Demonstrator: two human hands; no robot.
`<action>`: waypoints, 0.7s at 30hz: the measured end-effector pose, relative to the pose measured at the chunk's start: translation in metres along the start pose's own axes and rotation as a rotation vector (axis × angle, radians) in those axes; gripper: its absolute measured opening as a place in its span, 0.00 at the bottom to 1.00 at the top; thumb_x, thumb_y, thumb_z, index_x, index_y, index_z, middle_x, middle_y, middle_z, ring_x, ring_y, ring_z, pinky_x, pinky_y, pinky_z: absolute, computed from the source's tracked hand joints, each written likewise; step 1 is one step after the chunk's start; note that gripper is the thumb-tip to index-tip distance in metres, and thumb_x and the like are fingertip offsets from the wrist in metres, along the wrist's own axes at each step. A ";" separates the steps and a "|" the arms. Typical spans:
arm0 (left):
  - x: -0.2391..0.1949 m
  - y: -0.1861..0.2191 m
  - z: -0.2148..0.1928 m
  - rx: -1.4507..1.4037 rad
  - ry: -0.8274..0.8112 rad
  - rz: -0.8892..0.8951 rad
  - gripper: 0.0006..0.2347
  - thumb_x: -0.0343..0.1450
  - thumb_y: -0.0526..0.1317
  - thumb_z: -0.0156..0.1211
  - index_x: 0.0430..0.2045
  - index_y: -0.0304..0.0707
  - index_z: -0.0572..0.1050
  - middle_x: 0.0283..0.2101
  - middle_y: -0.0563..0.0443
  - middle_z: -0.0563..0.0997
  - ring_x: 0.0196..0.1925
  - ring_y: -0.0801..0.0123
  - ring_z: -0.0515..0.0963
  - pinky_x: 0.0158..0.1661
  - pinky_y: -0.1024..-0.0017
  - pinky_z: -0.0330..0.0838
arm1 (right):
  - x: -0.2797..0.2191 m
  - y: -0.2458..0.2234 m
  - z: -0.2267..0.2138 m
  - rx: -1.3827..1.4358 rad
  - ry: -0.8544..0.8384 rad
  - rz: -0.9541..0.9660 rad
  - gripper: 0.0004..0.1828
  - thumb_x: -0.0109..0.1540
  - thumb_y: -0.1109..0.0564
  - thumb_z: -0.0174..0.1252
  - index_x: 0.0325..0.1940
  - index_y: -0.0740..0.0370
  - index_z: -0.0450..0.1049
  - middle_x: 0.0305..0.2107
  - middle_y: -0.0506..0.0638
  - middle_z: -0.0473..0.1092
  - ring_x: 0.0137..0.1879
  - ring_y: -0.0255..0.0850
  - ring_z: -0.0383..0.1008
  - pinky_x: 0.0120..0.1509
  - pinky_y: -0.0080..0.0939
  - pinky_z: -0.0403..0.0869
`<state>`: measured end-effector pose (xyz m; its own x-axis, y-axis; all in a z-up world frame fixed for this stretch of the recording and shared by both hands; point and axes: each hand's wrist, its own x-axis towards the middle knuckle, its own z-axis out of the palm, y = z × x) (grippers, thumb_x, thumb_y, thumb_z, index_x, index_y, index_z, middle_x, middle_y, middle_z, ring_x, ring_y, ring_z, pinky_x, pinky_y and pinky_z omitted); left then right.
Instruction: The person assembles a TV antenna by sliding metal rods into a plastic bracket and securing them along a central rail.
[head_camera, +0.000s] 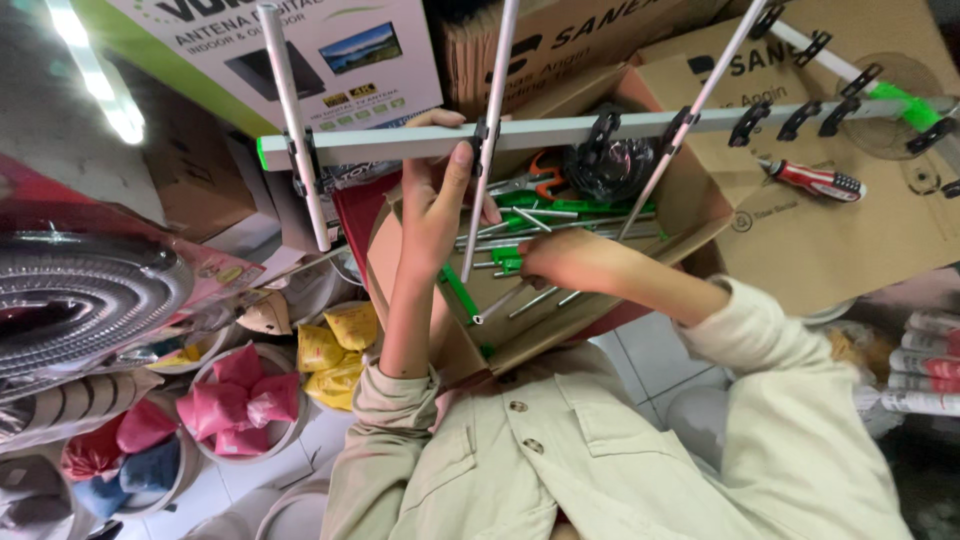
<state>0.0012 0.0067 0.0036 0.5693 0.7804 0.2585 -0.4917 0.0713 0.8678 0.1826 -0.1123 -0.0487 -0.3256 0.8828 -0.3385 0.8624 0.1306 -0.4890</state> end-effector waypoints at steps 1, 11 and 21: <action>0.001 -0.001 -0.001 -0.009 -0.007 0.008 0.14 0.82 0.38 0.51 0.60 0.37 0.59 0.43 0.42 0.77 0.24 0.65 0.77 0.25 0.71 0.76 | -0.018 -0.003 -0.012 -0.092 0.189 -0.324 0.12 0.58 0.53 0.60 0.44 0.58 0.77 0.44 0.57 0.76 0.48 0.58 0.76 0.51 0.53 0.72; 0.001 -0.007 -0.004 -0.006 0.018 0.024 0.12 0.82 0.39 0.51 0.58 0.37 0.59 0.54 0.29 0.81 0.23 0.64 0.78 0.27 0.72 0.77 | -0.083 0.020 -0.093 0.400 1.009 -0.203 0.08 0.64 0.60 0.66 0.43 0.66 0.74 0.36 0.54 0.81 0.22 0.35 0.57 0.30 0.32 0.59; -0.004 0.000 0.004 0.049 0.043 0.050 0.13 0.82 0.40 0.52 0.57 0.36 0.60 0.44 0.37 0.81 0.25 0.65 0.78 0.28 0.71 0.78 | -0.051 0.032 -0.114 0.349 1.014 -0.391 0.20 0.75 0.47 0.63 0.46 0.69 0.71 0.49 0.54 0.75 0.47 0.34 0.73 0.54 0.30 0.75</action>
<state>0.0015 0.0011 0.0037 0.5159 0.8080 0.2844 -0.4849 0.0019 0.8746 0.2710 -0.1015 0.0448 0.0512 0.7877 0.6140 0.5643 0.4844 -0.6685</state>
